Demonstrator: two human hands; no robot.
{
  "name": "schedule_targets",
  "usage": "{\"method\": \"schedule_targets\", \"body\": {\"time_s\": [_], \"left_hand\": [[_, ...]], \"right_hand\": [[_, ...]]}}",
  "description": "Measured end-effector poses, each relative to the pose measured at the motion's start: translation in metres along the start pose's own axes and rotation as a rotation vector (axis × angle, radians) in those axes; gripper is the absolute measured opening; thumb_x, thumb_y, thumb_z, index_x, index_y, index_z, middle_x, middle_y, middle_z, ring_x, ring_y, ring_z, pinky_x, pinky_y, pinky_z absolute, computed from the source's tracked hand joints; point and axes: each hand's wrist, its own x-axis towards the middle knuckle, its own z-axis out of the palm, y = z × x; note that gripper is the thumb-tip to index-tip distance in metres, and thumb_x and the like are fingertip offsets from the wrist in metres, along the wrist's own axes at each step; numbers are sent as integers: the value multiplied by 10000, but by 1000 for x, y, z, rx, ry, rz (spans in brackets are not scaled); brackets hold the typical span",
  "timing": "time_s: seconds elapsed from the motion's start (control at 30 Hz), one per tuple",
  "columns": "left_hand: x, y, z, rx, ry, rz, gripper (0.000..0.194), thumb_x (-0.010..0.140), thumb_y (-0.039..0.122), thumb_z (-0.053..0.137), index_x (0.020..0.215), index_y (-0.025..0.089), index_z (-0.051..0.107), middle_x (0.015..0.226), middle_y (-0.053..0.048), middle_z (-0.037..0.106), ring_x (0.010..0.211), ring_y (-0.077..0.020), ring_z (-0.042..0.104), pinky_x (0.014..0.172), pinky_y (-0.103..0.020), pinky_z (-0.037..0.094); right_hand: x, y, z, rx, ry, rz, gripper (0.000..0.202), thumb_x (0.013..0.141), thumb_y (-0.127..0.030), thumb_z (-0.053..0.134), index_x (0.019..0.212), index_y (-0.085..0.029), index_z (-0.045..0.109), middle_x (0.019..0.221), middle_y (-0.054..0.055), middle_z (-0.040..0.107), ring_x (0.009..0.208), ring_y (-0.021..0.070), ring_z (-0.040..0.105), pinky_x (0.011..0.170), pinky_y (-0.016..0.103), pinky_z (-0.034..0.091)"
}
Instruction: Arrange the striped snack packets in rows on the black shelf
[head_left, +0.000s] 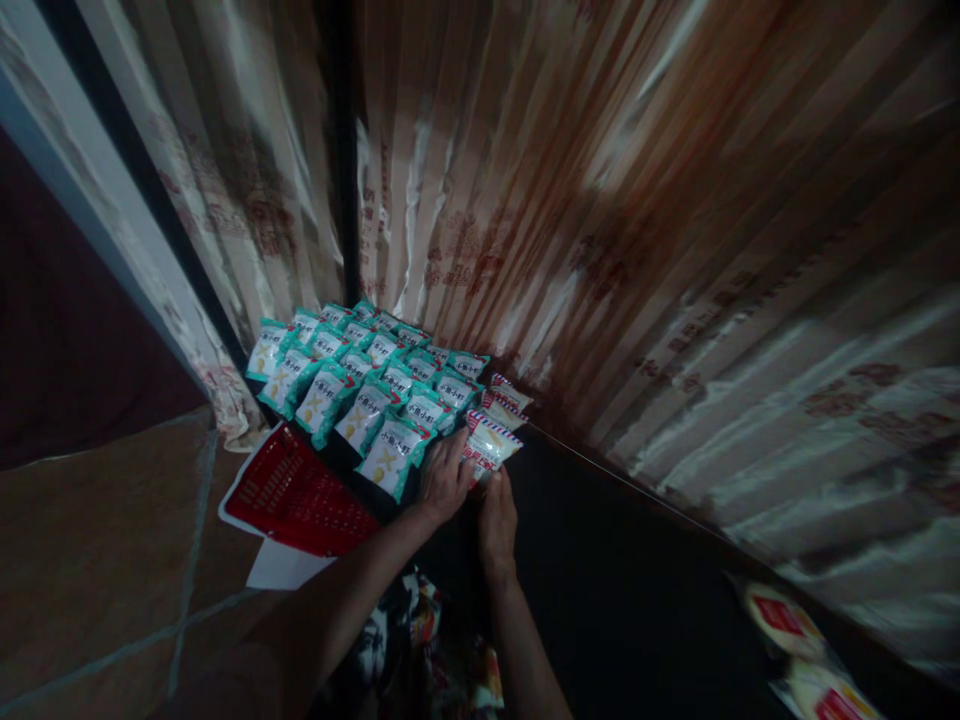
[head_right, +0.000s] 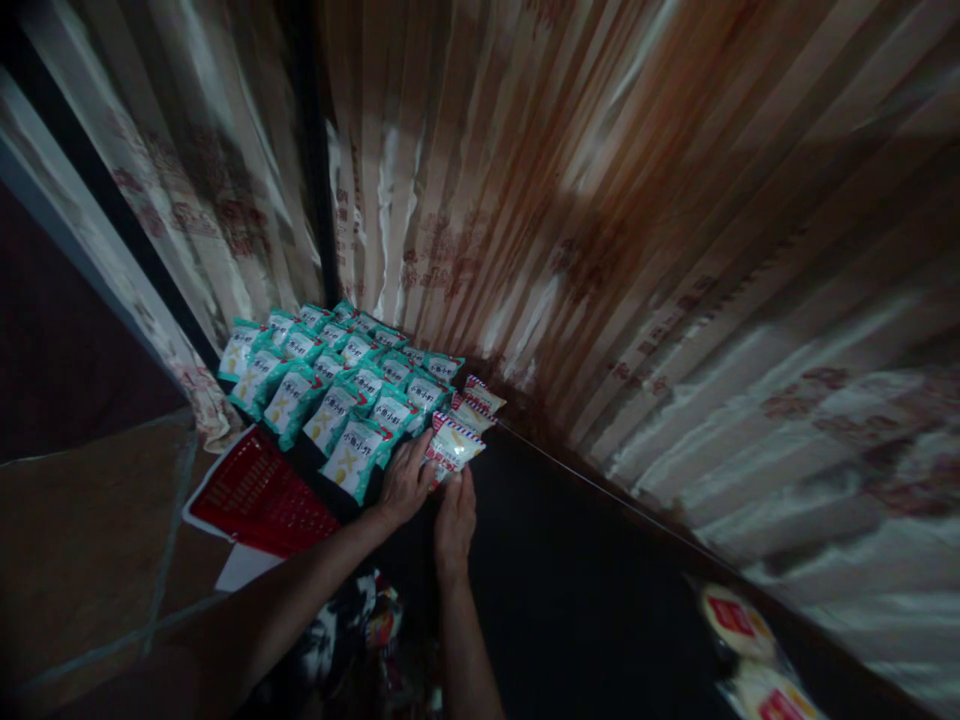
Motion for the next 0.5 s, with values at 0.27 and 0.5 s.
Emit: {"method": "schedule_targets", "body": {"time_s": [0.27, 0.5], "left_hand": [[1, 0, -3, -2, 45, 31, 450, 967, 313, 265, 1360, 152, 412, 1323, -116, 532, 1218, -207, 487, 1017, -381, 420], [-1, -3, 1, 44, 68, 91, 436, 951, 288, 338, 1354, 148, 426, 1436, -140, 397, 1330, -231, 365, 1068, -414, 372]], "right_hand": [[1, -4, 6, -162, 62, -16, 768, 769, -684, 392, 1287, -129, 510, 1361, 155, 484, 1277, 290, 406, 1062, 415, 270], [1, -11, 11, -166, 76, -40, 779, 791, -650, 407, 1369, -127, 409, 1437, 160, 385, 1330, 284, 330, 1074, 422, 246]]}}
